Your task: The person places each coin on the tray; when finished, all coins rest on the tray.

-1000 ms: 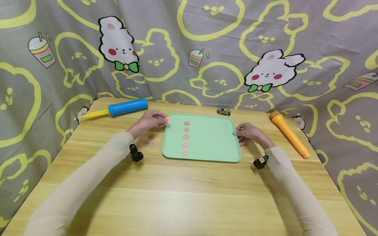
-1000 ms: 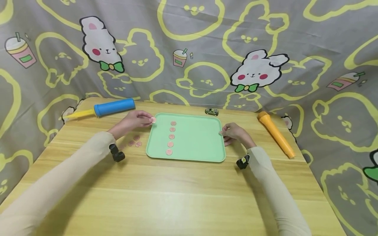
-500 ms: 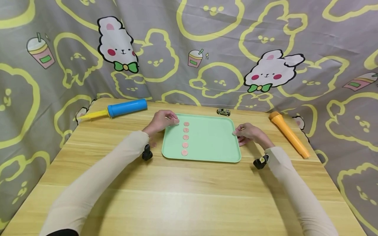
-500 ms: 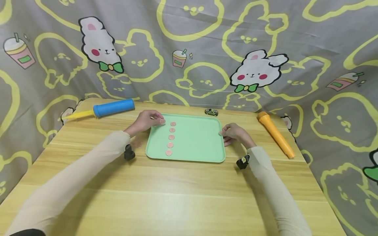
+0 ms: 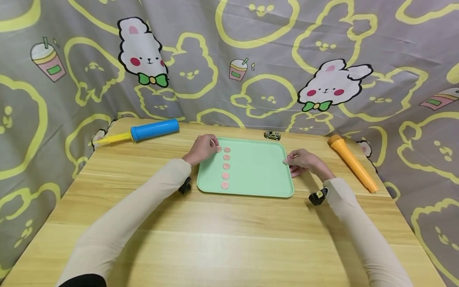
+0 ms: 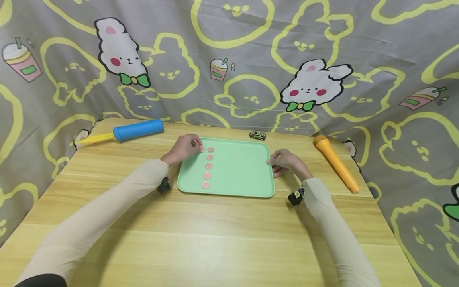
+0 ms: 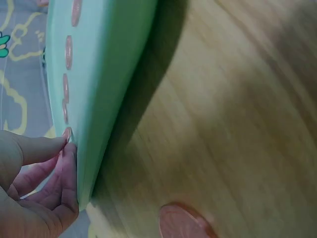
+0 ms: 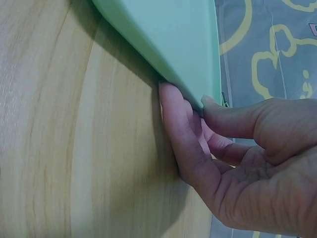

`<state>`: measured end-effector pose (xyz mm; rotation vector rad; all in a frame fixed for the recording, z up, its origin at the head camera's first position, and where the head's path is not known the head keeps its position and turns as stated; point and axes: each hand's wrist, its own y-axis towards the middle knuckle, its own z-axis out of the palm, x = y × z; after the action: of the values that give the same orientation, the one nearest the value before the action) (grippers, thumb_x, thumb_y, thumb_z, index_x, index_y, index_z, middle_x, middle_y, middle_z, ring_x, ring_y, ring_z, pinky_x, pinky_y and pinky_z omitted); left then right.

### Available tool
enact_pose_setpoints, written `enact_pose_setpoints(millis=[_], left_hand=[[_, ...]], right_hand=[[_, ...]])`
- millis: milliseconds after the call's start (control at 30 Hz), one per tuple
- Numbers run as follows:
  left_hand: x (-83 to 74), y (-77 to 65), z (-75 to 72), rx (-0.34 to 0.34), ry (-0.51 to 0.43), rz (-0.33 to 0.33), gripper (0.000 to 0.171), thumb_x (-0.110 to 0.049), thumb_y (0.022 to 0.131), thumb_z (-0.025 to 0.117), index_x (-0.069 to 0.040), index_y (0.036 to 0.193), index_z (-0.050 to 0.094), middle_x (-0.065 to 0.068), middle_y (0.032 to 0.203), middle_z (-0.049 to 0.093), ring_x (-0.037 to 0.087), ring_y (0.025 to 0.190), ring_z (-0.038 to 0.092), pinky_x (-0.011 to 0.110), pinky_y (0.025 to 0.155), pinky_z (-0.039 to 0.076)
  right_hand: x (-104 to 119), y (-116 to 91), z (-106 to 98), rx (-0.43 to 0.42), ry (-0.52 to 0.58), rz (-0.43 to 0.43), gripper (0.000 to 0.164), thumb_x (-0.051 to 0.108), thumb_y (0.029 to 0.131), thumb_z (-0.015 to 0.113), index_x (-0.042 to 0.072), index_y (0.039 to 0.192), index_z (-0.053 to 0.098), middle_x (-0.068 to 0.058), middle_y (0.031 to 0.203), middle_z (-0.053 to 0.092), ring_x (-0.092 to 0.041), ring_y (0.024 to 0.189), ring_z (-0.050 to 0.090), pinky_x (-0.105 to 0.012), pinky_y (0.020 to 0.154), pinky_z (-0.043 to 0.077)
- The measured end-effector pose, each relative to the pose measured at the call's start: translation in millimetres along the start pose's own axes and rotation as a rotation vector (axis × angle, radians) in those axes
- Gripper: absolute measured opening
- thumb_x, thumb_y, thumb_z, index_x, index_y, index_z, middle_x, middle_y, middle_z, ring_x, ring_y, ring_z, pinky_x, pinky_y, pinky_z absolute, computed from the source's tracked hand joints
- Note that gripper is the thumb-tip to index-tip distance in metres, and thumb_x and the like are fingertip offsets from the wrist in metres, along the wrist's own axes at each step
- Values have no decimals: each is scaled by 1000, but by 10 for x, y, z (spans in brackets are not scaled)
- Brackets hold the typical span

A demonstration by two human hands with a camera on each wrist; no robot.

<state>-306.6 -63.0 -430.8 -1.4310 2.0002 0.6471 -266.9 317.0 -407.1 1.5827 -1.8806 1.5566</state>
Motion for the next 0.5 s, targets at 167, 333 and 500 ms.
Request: enact_pose_setpoints(millis=[167, 333, 500], left_hand=[[-1, -5, 5, -14, 24, -18, 8, -5, 100, 67, 1, 106, 70, 18, 99, 71, 27, 86, 64, 34, 73, 51], [-4, -18, 0, -34, 8, -34, 13, -8, 100, 70, 2, 108, 69, 18, 100, 70, 28, 89, 65, 36, 76, 51], [28, -11, -12, -2, -17, -8, 15, -10, 100, 70, 1, 110, 69, 17, 99, 70, 27, 89, 64, 34, 74, 50]], right_hand=[[15, 14, 10, 2, 1, -1, 23, 12, 109, 56, -8, 119, 49, -4, 79, 64, -10, 68, 67, -33, 71, 64], [17, 15, -7, 3, -6, -1, 24, 12, 109, 56, -8, 120, 49, -4, 79, 63, -11, 67, 67, -33, 69, 64], [-1, 21, -11, 4, -2, 4, 25, 12, 109, 57, -9, 122, 49, -5, 78, 64, -11, 67, 67, -34, 69, 64]])
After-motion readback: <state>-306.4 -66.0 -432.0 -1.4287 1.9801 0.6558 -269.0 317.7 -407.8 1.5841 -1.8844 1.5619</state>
